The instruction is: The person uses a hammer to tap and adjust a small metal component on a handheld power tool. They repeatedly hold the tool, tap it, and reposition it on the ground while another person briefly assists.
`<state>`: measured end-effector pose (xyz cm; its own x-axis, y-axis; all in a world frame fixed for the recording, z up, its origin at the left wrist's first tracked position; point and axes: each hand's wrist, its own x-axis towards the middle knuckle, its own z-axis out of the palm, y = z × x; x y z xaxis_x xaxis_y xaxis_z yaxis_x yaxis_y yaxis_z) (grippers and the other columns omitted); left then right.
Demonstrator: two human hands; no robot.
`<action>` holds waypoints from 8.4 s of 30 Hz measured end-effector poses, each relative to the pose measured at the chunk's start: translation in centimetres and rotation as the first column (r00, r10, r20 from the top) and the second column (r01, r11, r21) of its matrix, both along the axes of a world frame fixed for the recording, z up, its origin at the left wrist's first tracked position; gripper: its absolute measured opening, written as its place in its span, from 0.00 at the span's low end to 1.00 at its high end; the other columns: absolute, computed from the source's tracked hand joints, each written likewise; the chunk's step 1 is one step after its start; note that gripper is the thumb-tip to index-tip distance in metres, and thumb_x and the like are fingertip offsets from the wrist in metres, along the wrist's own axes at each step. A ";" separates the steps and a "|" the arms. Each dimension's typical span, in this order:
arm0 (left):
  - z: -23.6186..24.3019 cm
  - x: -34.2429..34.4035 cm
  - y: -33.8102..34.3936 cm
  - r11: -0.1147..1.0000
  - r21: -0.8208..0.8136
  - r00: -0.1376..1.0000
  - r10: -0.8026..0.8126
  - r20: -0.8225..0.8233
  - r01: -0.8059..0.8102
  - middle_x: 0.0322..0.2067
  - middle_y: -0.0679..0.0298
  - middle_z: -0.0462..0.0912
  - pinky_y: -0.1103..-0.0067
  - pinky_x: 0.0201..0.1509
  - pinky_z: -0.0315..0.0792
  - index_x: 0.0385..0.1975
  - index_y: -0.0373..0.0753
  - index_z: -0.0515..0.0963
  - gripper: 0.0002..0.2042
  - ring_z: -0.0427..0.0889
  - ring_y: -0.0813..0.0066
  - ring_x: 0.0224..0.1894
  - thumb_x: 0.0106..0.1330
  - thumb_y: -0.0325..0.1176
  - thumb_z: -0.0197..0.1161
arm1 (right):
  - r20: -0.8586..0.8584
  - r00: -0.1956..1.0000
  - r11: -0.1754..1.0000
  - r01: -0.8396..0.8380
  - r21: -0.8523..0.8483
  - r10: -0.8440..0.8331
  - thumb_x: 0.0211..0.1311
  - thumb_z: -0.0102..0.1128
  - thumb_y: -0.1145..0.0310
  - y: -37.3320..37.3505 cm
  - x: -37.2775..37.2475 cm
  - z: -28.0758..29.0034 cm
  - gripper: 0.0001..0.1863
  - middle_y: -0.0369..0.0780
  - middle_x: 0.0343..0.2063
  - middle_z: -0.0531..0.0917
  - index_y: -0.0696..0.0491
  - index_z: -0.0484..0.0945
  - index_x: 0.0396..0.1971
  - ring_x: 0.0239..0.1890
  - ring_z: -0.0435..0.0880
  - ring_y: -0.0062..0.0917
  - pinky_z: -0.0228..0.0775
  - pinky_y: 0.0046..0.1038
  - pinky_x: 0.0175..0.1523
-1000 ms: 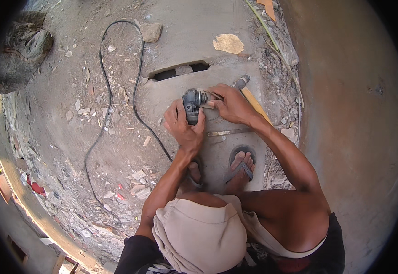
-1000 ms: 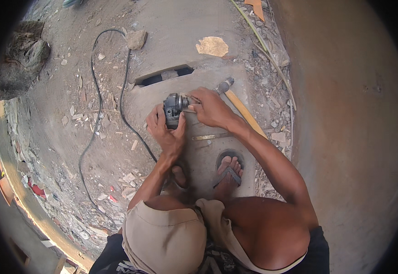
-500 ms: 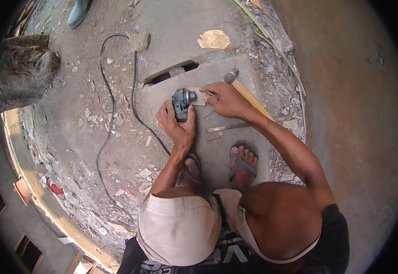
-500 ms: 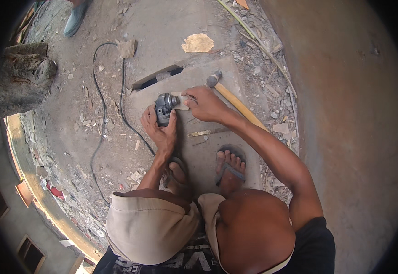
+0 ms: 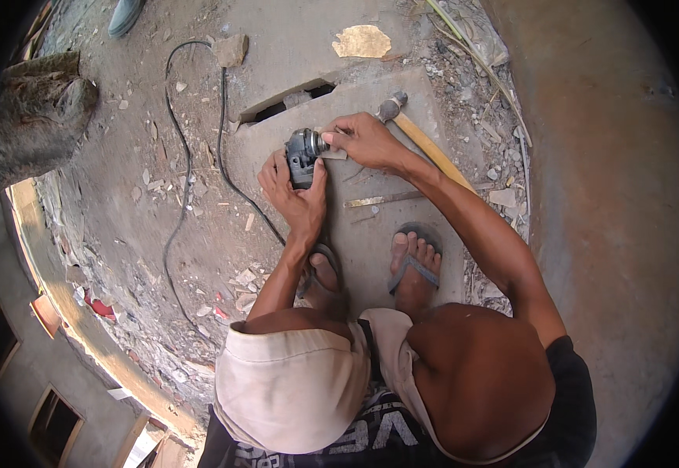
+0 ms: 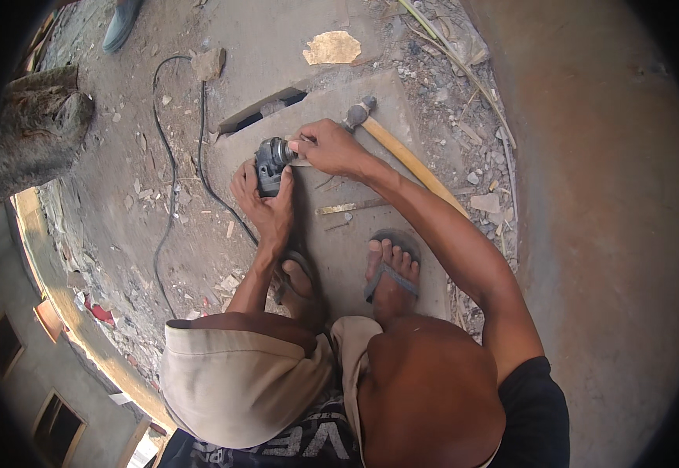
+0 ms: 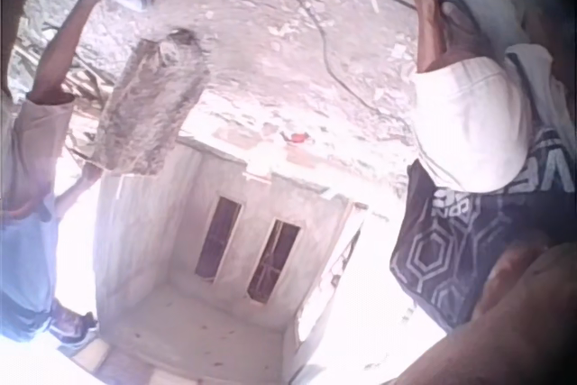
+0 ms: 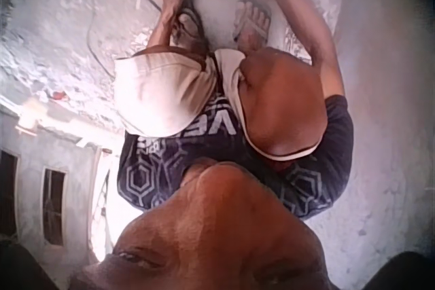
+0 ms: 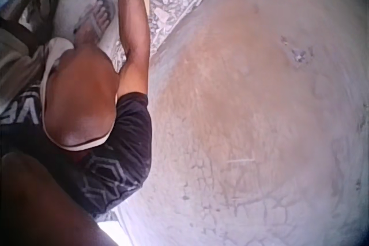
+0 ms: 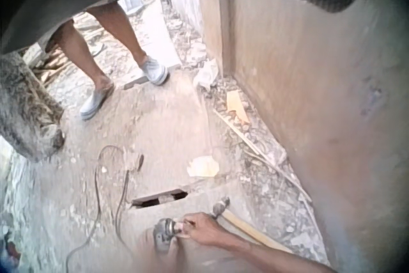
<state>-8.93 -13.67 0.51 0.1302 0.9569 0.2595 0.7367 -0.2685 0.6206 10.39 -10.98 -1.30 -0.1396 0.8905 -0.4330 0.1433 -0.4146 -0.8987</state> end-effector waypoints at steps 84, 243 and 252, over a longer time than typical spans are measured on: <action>0.4 -0.2 0.4 0.996 -0.082 0.993 0.032 0.113 -0.022 0.55 0.51 0.76 0.62 0.65 0.67 0.55 0.30 0.79 0.29 0.70 0.54 0.61 0.54 0.34 0.81 | 0.279 0.959 0.929 -0.142 0.342 0.044 0.61 0.70 0.67 0.1 -0.2 2.1 0.14 0.43 0.26 0.79 0.62 0.83 0.40 0.28 0.77 0.30 0.70 0.34 0.37; 13.7 -25.5 -6.8 0.763 -0.386 0.674 0.087 -0.734 -0.519 0.37 0.33 0.83 0.51 0.42 0.76 0.72 0.20 0.49 0.34 0.84 0.32 0.38 0.68 0.26 0.53 | 0.507 0.861 0.788 -0.299 0.538 -0.019 0.51 0.67 0.81 -0.9 -1.1 2.6 0.16 0.48 0.36 0.71 0.59 0.68 0.37 0.40 0.76 0.49 0.69 0.47 0.42; 17.2 -27.1 -16.5 0.033 -0.548 0.475 -0.459 -0.751 -0.836 0.44 0.37 0.86 0.60 0.54 0.79 0.46 0.26 0.81 0.34 0.86 0.41 0.53 0.63 0.59 0.67 | 0.482 0.875 0.770 -0.273 0.576 -0.050 0.49 0.66 0.83 -1.1 -1.5 1.9 0.17 0.48 0.36 0.72 0.59 0.69 0.38 0.39 0.77 0.49 0.69 0.47 0.41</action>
<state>-36.06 -30.16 17.72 -0.6664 0.2021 -0.7176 0.7453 0.2043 -0.6346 8.93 -12.05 0.60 -0.1924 0.9682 0.1600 0.5978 0.2450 -0.7633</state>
